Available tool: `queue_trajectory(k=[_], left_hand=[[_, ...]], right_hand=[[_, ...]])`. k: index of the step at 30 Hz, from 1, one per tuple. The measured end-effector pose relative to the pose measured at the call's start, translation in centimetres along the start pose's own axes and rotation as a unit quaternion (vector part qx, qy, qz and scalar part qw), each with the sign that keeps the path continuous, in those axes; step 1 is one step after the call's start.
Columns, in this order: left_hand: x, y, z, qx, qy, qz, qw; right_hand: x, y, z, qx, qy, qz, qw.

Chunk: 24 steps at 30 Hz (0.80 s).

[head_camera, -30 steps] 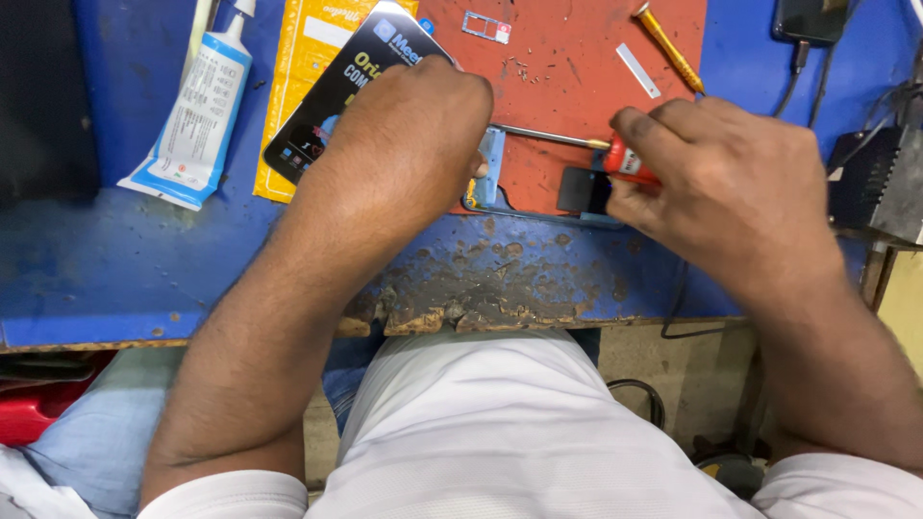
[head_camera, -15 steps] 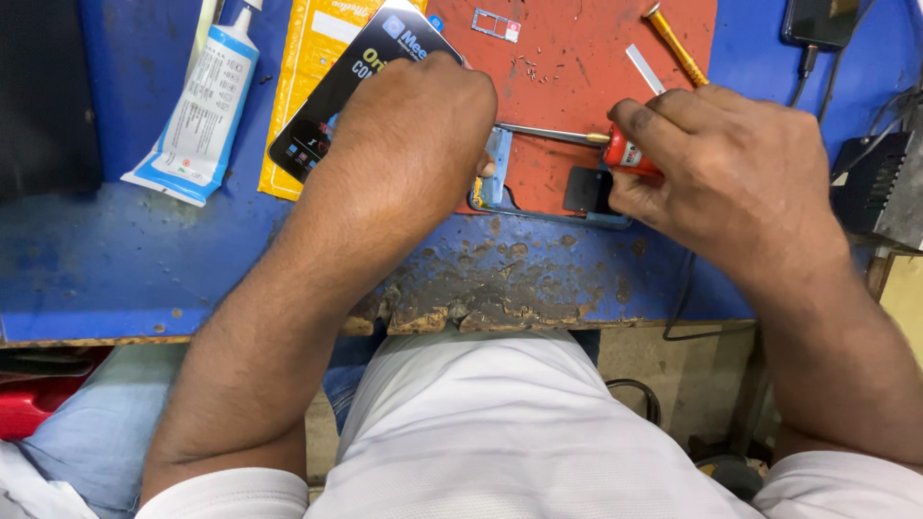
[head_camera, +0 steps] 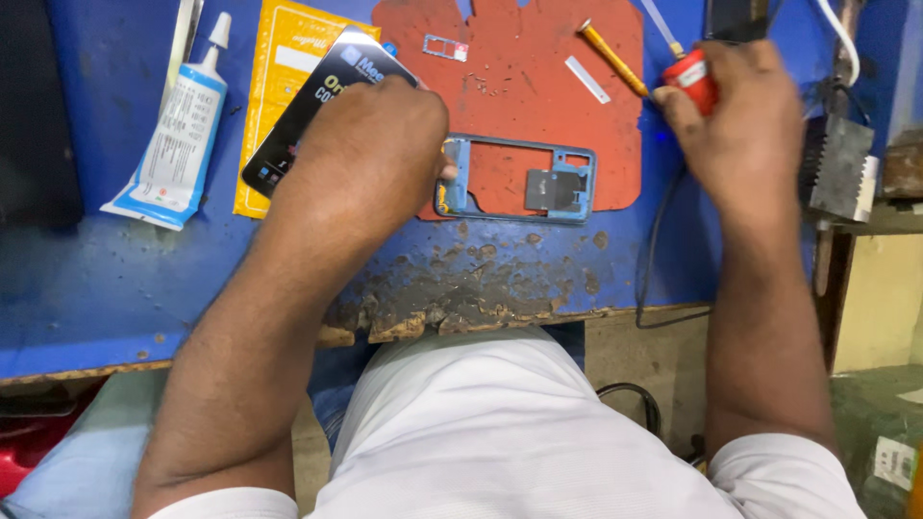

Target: The person uses a screwdriver and a brush to clean the internal chassis of a mobile phone, then uses tweezers to remove debris from the frame.

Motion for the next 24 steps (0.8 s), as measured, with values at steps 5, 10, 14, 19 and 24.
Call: queue_trajectory(k=[5, 10, 14, 19, 24], left_hand=[[-0.3, 1.9, -0.5, 0.037, -0.024, 0.15, 0.988], [-0.6, 3.1, -0.8, -0.053, -0.04, 0.25, 0.966], [-1.6, 3.9, -0.8, -0.051, -0.098, 0.365, 0.925], [-1.3, 3.8, -1.5, -0.057, -0.14, 0.408, 0.9], [0.0, 2.7, -0.7, -0.099, -0.207, 0.422, 0.877]], right_hand=[[0.2, 0.5, -1.8, -0.019, 0.014, 0.084, 0.996], [1.4, -1.8, -3.6, 0.106, 0.024, 0.03, 0.994], [2.4, -2.4, -5.3, 0.035, -0.009, 0.03, 0.999], [3.8, -2.9, -4.6, 0.044, -0.071, -0.044, 0.996], [4.6, -3.3, -4.7, 0.069, -0.081, -0.119, 0.987]])
Point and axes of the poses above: each hand's wrist, its own x-axis towards the middle knuckle, its own y-axis out of the back of the hand, z = x × y, the point moved 5 cm from there along x, towards the middle knuckle, and after that the axes turned 14 degrees about -z, right-handed, at the moved point
